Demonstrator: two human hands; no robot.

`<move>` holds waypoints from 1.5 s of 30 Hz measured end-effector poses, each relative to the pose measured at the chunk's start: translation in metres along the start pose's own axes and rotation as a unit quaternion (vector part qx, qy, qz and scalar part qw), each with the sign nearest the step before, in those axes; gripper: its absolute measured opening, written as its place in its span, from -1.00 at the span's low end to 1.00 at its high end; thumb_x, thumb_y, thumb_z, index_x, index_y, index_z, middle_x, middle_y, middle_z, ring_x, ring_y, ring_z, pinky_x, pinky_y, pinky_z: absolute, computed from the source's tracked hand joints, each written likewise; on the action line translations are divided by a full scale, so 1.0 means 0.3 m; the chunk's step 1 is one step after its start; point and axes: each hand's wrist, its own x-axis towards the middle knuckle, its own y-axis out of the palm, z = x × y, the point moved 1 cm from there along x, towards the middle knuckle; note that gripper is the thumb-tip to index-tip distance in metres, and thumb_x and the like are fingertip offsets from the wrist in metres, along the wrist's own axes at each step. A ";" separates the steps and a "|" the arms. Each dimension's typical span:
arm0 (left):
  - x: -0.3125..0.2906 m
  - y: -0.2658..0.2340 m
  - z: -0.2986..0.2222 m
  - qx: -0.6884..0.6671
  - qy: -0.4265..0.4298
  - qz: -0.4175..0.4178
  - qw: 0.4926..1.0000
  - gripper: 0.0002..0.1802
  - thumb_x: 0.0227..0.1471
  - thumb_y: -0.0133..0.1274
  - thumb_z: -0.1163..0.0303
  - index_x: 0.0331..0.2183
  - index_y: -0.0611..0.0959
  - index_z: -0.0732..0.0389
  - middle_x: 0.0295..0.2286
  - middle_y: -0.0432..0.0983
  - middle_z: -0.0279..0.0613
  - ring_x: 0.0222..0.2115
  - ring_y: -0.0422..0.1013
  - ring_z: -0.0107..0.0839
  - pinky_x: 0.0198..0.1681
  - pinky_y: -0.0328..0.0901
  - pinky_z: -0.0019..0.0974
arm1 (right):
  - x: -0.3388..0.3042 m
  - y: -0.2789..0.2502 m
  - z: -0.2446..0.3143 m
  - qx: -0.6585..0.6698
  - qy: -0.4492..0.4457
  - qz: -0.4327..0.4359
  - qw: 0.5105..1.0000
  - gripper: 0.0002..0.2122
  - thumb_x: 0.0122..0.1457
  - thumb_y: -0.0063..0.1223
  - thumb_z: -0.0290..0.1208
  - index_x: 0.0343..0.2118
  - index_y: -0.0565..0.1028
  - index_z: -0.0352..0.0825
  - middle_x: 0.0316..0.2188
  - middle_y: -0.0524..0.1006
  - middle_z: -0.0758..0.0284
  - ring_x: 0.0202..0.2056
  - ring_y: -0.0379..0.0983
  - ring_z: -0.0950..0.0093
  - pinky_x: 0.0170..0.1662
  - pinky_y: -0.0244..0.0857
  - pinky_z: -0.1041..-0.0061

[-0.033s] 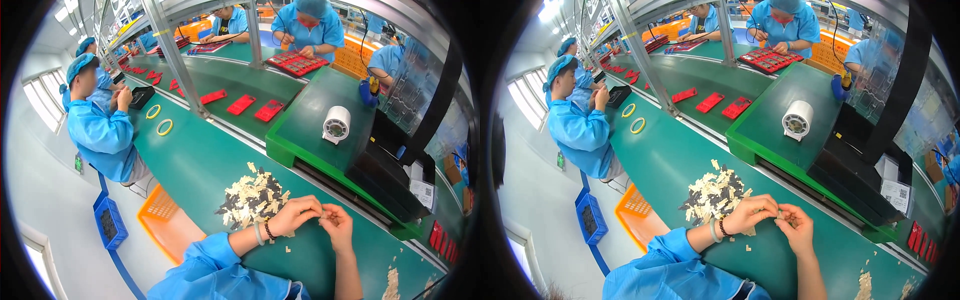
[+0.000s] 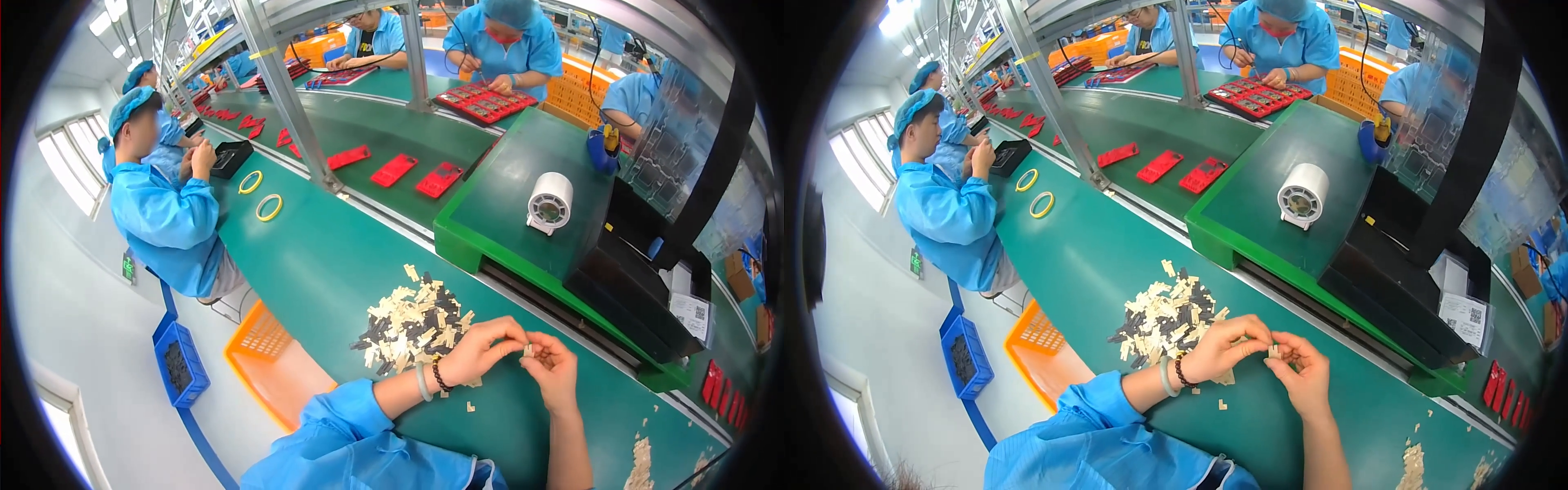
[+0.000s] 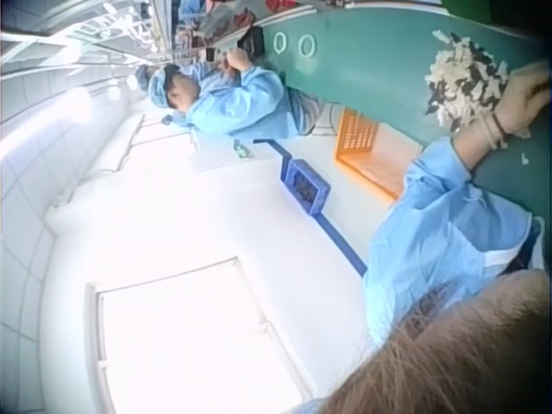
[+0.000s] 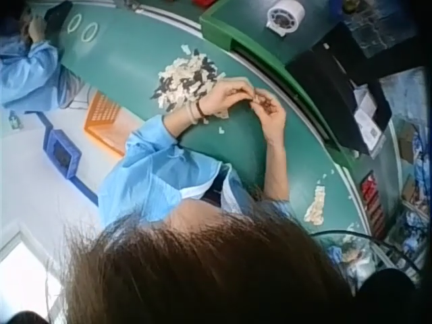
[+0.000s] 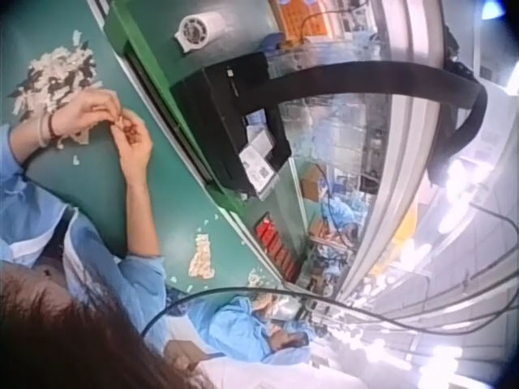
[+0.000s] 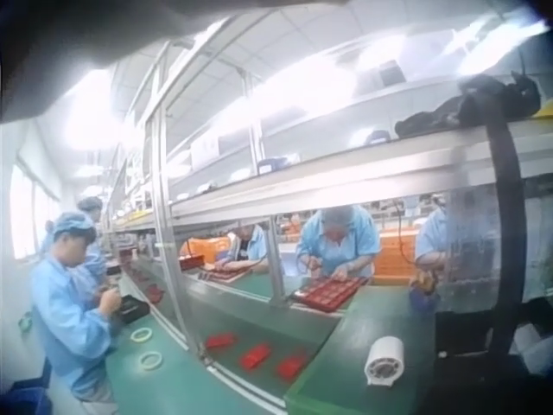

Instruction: The person sorts small electronic components by hand and inserts them into red plastic housings on an assembly line.

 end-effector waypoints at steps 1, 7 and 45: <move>0.000 0.012 0.002 -0.005 -0.001 0.004 1.000 -0.89 0.13 0.01 0.49 -0.26 0.53 0.26 -0.35 0.48 -0.27 -0.33 0.41 -0.51 -0.25 0.34 -0.41 | -0.005 -0.010 0.010 -0.049 -0.005 -0.009 0.999 -0.88 0.02 0.16 -0.62 -0.35 0.52 -0.39 -0.37 0.52 0.41 -0.35 0.43 0.63 -0.20 0.31 0.65; -0.005 0.018 0.017 -0.262 -0.224 -0.008 0.939 -0.68 0.13 -0.01 0.52 -0.05 0.42 0.30 -0.24 0.48 -0.20 -0.28 0.43 -0.49 -0.21 0.34 -0.42 | 0.010 0.037 -0.026 0.050 -0.075 -0.065 0.994 -0.94 0.07 0.14 -0.55 -0.38 0.55 -0.38 -0.14 0.39 0.29 -0.09 0.34 0.50 -0.10 0.29 0.53; 0.015 0.025 -0.083 0.160 -0.020 -0.006 0.987 -0.93 -0.27 0.16 0.59 -0.56 0.63 0.28 -0.24 0.59 -0.14 -0.06 0.37 -0.12 0.03 0.23 -0.16 | 0.000 0.003 0.035 -0.301 -0.213 0.018 0.929 -0.94 0.07 0.07 -0.50 -0.41 0.45 -0.33 -0.44 0.46 0.31 -0.45 0.44 0.35 -0.43 0.31 0.41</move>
